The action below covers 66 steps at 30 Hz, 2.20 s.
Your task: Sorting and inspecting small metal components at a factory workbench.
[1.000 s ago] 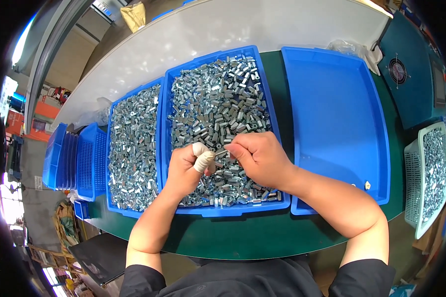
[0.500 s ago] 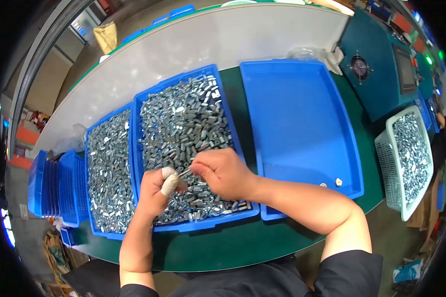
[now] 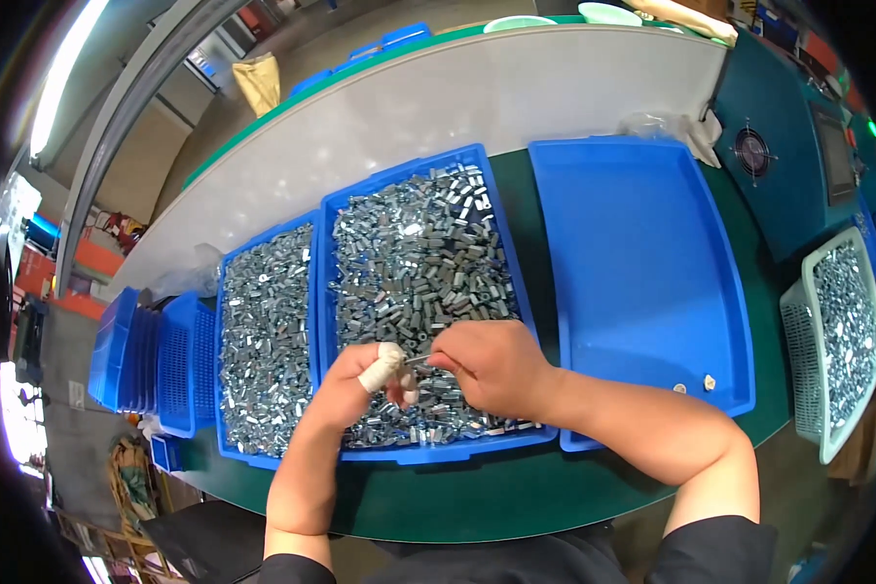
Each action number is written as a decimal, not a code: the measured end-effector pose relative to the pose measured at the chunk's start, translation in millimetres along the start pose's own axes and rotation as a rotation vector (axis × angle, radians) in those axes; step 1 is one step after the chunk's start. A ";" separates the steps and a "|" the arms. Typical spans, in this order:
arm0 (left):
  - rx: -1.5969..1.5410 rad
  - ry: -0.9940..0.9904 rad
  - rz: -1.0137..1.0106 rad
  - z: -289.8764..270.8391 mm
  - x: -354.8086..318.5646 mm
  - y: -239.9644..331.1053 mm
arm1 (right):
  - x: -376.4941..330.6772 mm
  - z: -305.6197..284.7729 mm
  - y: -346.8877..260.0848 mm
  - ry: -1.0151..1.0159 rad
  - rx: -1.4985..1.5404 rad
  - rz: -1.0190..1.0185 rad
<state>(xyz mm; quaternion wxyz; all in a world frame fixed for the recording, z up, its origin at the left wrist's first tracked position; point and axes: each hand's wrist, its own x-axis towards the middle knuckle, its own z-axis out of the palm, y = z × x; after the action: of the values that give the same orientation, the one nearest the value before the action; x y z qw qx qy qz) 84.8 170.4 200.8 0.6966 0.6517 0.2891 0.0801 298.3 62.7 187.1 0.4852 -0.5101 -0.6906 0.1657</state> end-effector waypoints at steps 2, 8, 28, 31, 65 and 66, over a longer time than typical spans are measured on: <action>0.080 -0.019 0.082 -0.2 -1.5 -0.7 | -2.2 2.9 0.9 0.012 -0.029 -0.002; 0.309 -0.033 0.218 7.7 0.9 1.0 | -3.3 2.8 -1.3 -0.106 -0.036 0.016; 0.859 0.687 0.709 -6.7 9.7 -1.4 | 3.6 -2.6 6.5 0.022 0.082 0.265; 0.852 1.160 0.539 -41.9 6.9 -1.2 | 2.6 -1.2 10.3 0.054 0.165 0.354; 0.839 0.589 0.472 -18.2 26.4 -13.0 | 4.1 0.2 7.0 0.027 0.189 0.354; 0.736 0.563 0.490 -15.0 22.9 -10.4 | 4.6 0.0 5.6 0.026 0.192 0.378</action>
<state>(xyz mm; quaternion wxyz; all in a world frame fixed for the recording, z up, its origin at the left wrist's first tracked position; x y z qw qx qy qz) 93.2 193.1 184.3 0.2777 0.8550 0.3134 0.3059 301.3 69.1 185.3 0.5008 -0.5840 -0.5574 0.3122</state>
